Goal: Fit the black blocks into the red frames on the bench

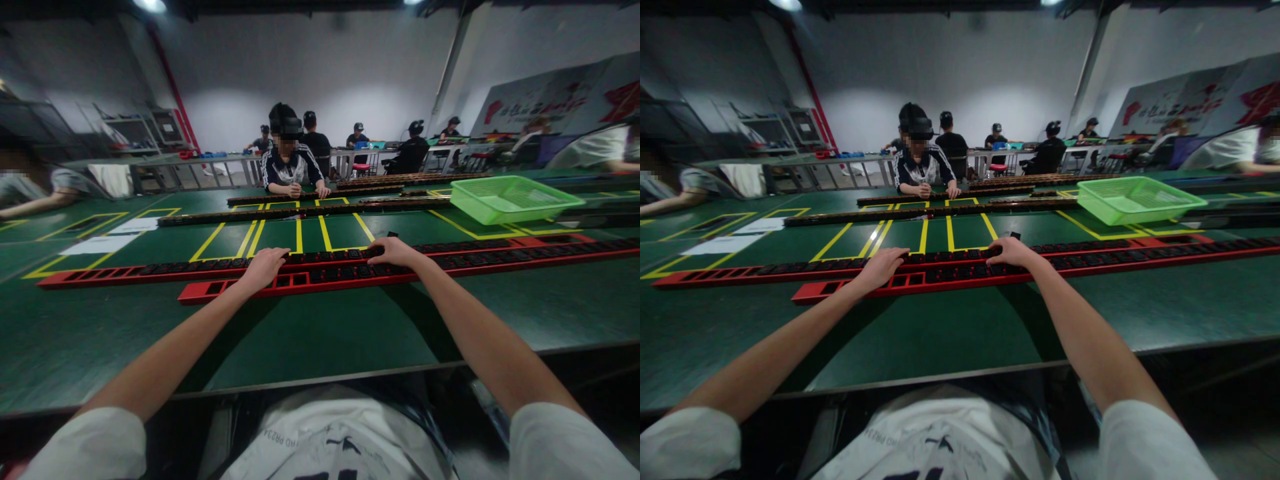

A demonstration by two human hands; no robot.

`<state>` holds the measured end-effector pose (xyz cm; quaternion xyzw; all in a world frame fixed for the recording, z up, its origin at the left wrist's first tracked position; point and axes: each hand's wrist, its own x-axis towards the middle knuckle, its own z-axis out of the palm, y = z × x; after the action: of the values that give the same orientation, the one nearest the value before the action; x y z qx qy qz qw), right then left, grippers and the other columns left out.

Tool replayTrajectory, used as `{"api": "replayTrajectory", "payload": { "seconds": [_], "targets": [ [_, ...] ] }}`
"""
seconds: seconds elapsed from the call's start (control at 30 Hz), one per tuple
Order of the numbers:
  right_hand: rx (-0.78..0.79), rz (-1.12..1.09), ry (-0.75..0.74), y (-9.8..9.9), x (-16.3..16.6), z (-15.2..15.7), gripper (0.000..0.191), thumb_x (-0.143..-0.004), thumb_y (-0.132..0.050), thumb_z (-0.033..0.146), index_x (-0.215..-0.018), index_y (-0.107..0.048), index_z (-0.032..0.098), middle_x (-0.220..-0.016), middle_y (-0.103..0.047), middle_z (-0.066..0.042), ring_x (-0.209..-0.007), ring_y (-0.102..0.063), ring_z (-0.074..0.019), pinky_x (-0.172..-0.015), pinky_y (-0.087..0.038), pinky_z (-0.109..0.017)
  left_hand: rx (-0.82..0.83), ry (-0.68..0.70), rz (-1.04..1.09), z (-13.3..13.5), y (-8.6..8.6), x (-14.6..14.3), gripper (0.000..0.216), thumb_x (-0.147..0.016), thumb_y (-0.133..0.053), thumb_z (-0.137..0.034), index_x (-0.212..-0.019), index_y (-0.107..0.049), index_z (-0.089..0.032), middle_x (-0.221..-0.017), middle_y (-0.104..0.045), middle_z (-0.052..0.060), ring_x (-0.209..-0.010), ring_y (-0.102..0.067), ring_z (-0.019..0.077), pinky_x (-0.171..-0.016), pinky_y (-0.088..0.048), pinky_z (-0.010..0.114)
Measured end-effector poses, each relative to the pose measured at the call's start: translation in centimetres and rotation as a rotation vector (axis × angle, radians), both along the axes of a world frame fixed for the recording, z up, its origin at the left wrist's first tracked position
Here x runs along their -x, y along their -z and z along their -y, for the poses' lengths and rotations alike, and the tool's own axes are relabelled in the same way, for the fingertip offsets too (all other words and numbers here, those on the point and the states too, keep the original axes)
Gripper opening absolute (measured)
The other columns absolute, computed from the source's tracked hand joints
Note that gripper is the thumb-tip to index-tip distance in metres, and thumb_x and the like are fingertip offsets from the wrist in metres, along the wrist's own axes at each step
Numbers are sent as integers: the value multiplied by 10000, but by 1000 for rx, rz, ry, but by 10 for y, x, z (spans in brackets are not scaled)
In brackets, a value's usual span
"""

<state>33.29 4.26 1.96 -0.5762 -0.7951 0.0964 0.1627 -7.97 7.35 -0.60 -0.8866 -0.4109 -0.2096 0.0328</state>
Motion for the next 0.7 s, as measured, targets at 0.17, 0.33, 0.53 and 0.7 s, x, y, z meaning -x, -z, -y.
{"api": "replayTrajectory", "payload": {
  "seconds": [0.17, 0.33, 0.53, 0.7],
  "targets": [
    [3, 8, 5, 1, 0, 0, 458, -736, -785, 428, -1126, -743, 191, -1105, -737, -95, -1022, -676, -283, -932, -523, -387, 68, -19, 22, -4, -2, 0, 382, -951, -510, -199, -1318, -615, -199, -1292, -678, 90, -1154, -638, 273, -1085, -415, 473],
    [3, 12, 9, 0, 0, 0, 452, -735, -783, 423, -1123, -744, 195, -1106, -738, -95, -1023, -676, -288, -935, -521, -396, 96, -47, 14, -5, -6, 0, 406, -926, -575, -207, -1329, -598, -251, -1262, -701, 55, -1147, -653, 267, -1193, -213, 574],
    [-4, 19, 0, -1, 0, 0, 463, -735, -778, 421, -1125, -741, 173, -1129, -732, -113, -1036, -674, -298, -956, -513, -409, 152, -13, 56, -5, -5, 2, 391, -931, -557, -208, -1317, -604, -244, -1311, -672, 60, -1186, -630, 261, -1169, -290, 545],
    [11, 15, -1, -2, -1, 0, 477, -737, -768, 434, -1138, -737, 178, -1132, -734, -105, -1050, -673, -298, -958, -512, -397, 118, -28, 47, -6, 3, 3, 389, -962, -505, -213, -1343, -586, -214, -1359, -638, 76, -1248, -590, 263, -1191, -244, 555]
  ]
}}
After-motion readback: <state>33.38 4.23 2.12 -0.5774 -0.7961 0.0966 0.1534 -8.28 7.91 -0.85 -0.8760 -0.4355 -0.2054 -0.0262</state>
